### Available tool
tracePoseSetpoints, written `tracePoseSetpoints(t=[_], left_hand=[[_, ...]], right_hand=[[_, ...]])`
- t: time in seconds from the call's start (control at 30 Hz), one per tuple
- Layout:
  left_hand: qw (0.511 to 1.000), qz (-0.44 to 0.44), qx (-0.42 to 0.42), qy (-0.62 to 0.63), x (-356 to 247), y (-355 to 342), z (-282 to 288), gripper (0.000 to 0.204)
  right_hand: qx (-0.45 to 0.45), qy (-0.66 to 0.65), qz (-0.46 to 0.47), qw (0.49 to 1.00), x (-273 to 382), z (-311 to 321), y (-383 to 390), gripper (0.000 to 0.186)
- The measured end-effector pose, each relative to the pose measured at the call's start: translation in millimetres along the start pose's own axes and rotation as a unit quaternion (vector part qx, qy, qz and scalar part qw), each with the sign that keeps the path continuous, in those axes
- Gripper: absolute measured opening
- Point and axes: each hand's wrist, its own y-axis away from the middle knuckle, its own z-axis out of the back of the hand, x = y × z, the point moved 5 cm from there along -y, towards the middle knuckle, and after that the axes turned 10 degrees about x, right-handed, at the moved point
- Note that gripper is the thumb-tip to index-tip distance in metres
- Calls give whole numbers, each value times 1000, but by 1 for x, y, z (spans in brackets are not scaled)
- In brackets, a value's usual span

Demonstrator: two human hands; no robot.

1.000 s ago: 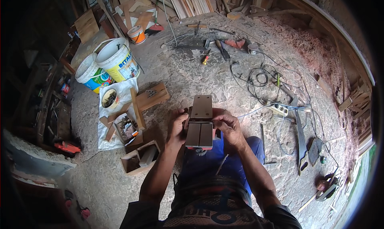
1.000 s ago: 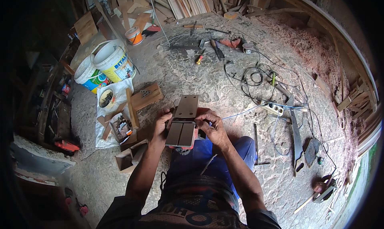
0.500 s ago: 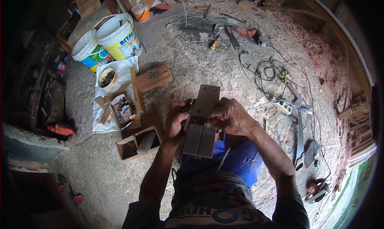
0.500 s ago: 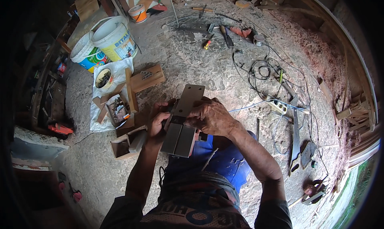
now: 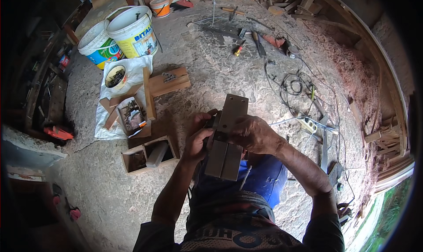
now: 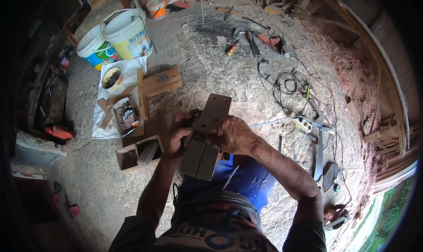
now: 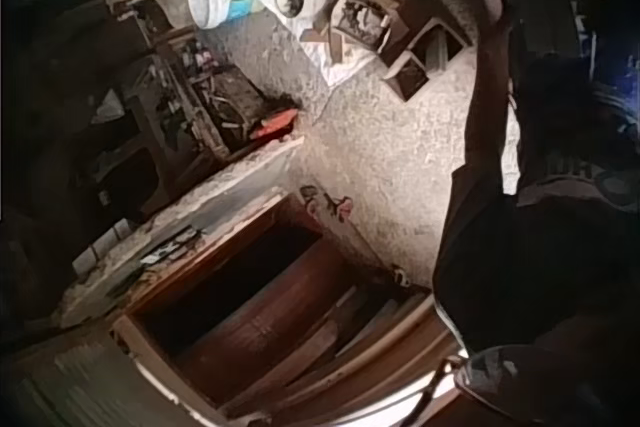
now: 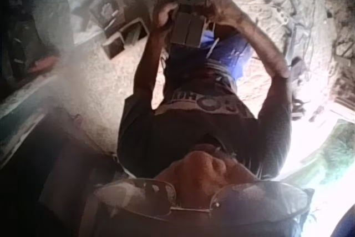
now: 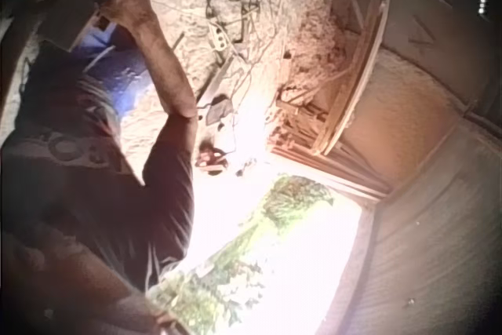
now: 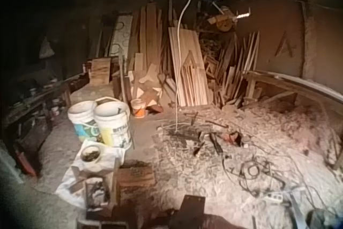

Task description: The person disassembles and adjusts an electric planer using a screwdriver while sitting on the ground in a workshop environment.

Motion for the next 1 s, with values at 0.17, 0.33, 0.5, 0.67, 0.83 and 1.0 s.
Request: tracePoseSetpoints(t=[0.17,0.33,0.5,0.67,0.83,1.0], left_hand=[[998,62,13,-11,11,6,-1,32],[997,64,4,45,10,8,1,36],[998,16,38,-43,0,7,5,36],[998,48,-22,34,3,9,7,31],[983,127,-58,117,6,7,0,32],[985,144,-38,90,9,7,-3,34]], right_hand=[[-26,-15,70,997,13,-2,2,15],[-6,2,64,998,12,-5,-3,17],[28,-13,48,998,17,1,-9,16],[-14,15,46,999,21,-8,-21,16],[-15,20,84,996,22,-9,-23,7],[-12,4,105,994,20,-8,-22,10]])
